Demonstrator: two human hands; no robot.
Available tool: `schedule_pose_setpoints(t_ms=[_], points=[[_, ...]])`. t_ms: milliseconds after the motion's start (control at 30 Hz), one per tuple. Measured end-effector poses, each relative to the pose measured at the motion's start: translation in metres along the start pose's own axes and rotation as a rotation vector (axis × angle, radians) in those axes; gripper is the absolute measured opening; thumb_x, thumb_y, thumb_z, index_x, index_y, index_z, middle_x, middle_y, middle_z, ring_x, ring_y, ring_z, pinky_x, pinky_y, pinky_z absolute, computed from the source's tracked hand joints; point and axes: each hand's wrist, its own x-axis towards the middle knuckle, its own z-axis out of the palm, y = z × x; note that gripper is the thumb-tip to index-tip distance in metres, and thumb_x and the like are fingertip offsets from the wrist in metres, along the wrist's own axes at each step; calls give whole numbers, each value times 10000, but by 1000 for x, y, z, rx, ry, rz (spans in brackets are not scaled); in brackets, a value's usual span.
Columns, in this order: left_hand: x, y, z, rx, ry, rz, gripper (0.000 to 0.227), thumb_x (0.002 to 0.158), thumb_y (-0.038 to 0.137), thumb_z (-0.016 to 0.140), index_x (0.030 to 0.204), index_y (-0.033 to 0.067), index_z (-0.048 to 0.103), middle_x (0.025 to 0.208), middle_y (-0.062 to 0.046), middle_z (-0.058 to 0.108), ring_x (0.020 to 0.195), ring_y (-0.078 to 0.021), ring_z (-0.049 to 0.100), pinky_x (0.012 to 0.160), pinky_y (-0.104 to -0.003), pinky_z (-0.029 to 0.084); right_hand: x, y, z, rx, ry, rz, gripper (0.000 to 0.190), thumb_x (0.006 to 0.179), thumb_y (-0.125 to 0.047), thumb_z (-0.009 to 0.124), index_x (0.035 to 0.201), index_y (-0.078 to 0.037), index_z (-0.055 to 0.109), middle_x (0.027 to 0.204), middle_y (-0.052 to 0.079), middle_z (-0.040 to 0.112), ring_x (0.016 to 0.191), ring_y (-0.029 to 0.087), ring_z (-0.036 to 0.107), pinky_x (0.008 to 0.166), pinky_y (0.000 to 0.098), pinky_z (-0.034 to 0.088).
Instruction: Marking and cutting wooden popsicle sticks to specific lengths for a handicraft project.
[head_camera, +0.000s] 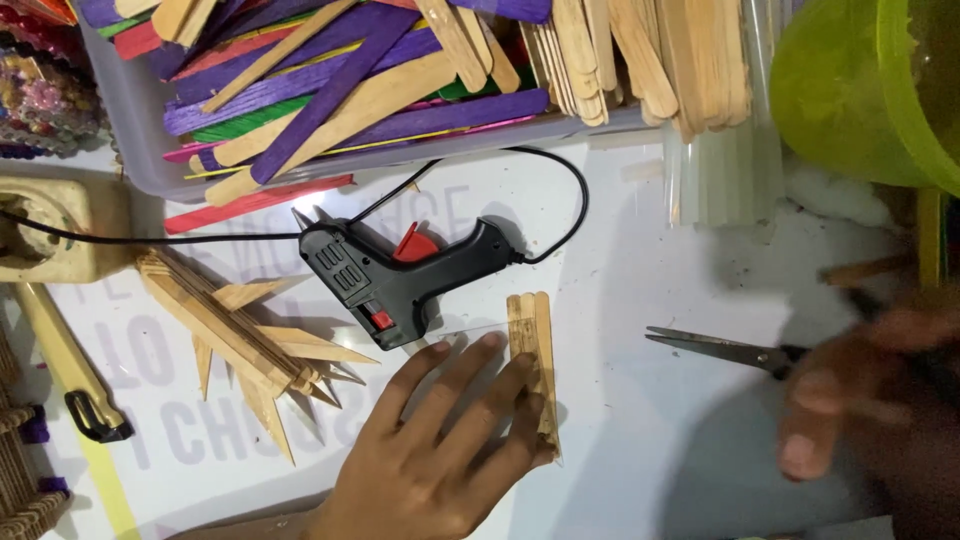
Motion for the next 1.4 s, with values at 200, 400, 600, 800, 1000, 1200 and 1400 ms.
schedule_pose_setpoints(t_ms=[200,400,600,800,1000,1200,1400], points=[[-2,2,-1,-21,3,-24,293,1041,367,746,976,93,663,1157,-122,699,1117,-349,701,885,-491,568,60,15,59,-605,107,-69,151,1042,-189,532,1148,-93,582,875,125,835,774,216,863,731,310,715],[-3,-1,-1,5,-11,-12,318,1065,419,686,1038,109,625,1159,-106,698,1096,-315,695,854,-452,549,76,25,72,-1265,31,37,204,841,-207,751,1031,-175,815,1012,-2,782,892,130,780,868,234,592],[-2,-3,-1,49,7,1,288,1092,392,617,1143,111,657,1164,-109,693,1061,-291,693,845,-434,549,102,31,82,-1293,-77,-145,93,895,-66,686,985,-70,709,929,64,764,798,194,768,736,263,618],[-3,-10,0,-29,10,24,224,1077,334,683,1055,112,692,1170,-93,703,1078,-276,692,907,-467,552,96,22,58,-1516,-305,-257,135,902,-150,611,971,-78,702,987,22,772,820,163,738,710,328,573],[-2,-14,6,13,39,49,239,1098,360,606,1039,147,698,1171,-84,697,1048,-250,711,885,-447,574,109,29,64,-1256,-312,-234,70,890,-98,635,907,-33,614,861,85,723,647,223,711,609,320,599],[0,-15,7,-21,61,35,202,1065,342,675,1029,143,664,1154,-93,709,1037,-257,730,872,-450,591,113,27,65,-1313,-393,-188,69,910,-93,669,854,-54,677,817,54,685,651,203,695,607,326,573],[-1,-15,7,-25,63,38,202,1060,348,694,1035,152,652,1145,-97,707,1038,-268,730,872,-454,597,112,32,62,-1266,-461,-240,71,928,-58,623,869,-28,647,804,81,653,608,235,659,587,323,584]])
